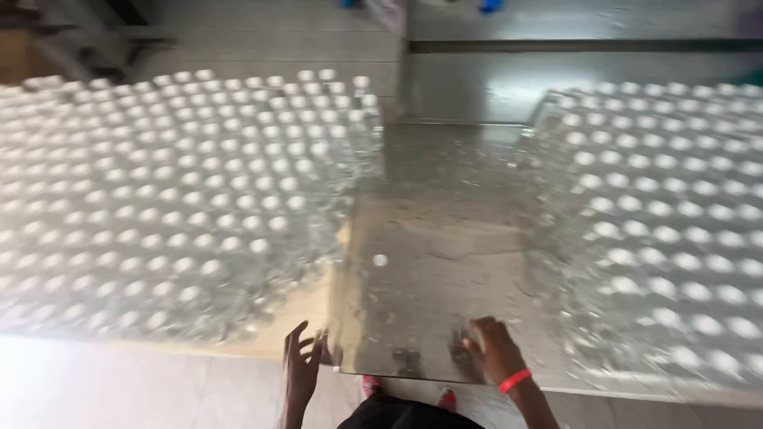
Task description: The person repeatedly picks up plastic bottles from a large group on a metal table, screws on white caps, and places the capped bottles back onto the table. The task is performed continuously by hand.
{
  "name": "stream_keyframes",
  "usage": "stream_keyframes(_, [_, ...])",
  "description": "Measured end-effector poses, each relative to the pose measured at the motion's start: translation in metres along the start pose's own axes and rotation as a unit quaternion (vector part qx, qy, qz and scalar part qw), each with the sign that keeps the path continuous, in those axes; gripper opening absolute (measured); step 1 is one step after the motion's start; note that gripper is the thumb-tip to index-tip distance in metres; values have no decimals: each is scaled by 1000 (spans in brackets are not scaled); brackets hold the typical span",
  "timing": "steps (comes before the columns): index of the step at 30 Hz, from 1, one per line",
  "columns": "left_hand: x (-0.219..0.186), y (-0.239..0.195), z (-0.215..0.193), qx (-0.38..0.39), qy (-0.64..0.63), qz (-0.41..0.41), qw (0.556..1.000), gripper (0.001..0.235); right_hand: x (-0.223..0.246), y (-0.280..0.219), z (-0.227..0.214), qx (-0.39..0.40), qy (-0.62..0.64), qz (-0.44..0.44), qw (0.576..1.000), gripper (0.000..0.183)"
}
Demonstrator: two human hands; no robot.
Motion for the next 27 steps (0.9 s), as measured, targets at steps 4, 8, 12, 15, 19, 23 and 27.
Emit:
stream_keyframes(4, [-17, 29, -60, -38, 64, 1, 997, 52, 126, 30, 58, 126, 256, -72, 956, 39])
stream_keyframes(8, [-20, 34, -92, -50, 52, -26, 997, 47, 251, 100, 85, 203, 305, -83, 927, 59])
stream_keyframes(12, [1, 6, -97, -42, 47, -29, 998, 52, 360, 182, 69, 37, 306, -113, 945, 80])
stream_keyframes(15, [19, -17, -96, -26, 37, -78, 996, 55, 396, 215, 70, -38, 306, -9, 951, 90])
stream_keyframes(19, [41, -37, -96, -36, 63, -106, 992, 57, 411, 217, 72, -131, 287, 48, 948, 77])
stream_keyframes(23, [60, -36, -95, -8, 83, -99, 992, 58, 401, 206, 73, -159, 309, -23, 937, 66])
stream_keyframes(27, [66, -16, -98, 41, 77, -84, 993, 54, 332, 134, 85, -93, 390, -24, 916, 66])
Point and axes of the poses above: each hand's wrist, its own y-axis towards the middle knuckle, its own z-axis out of the palm, x = y × z, the point moved 6 cm from there along y, towards the middle knuckle, and after that the axes turned 10 degrees about -y, right-handed, at the moved point
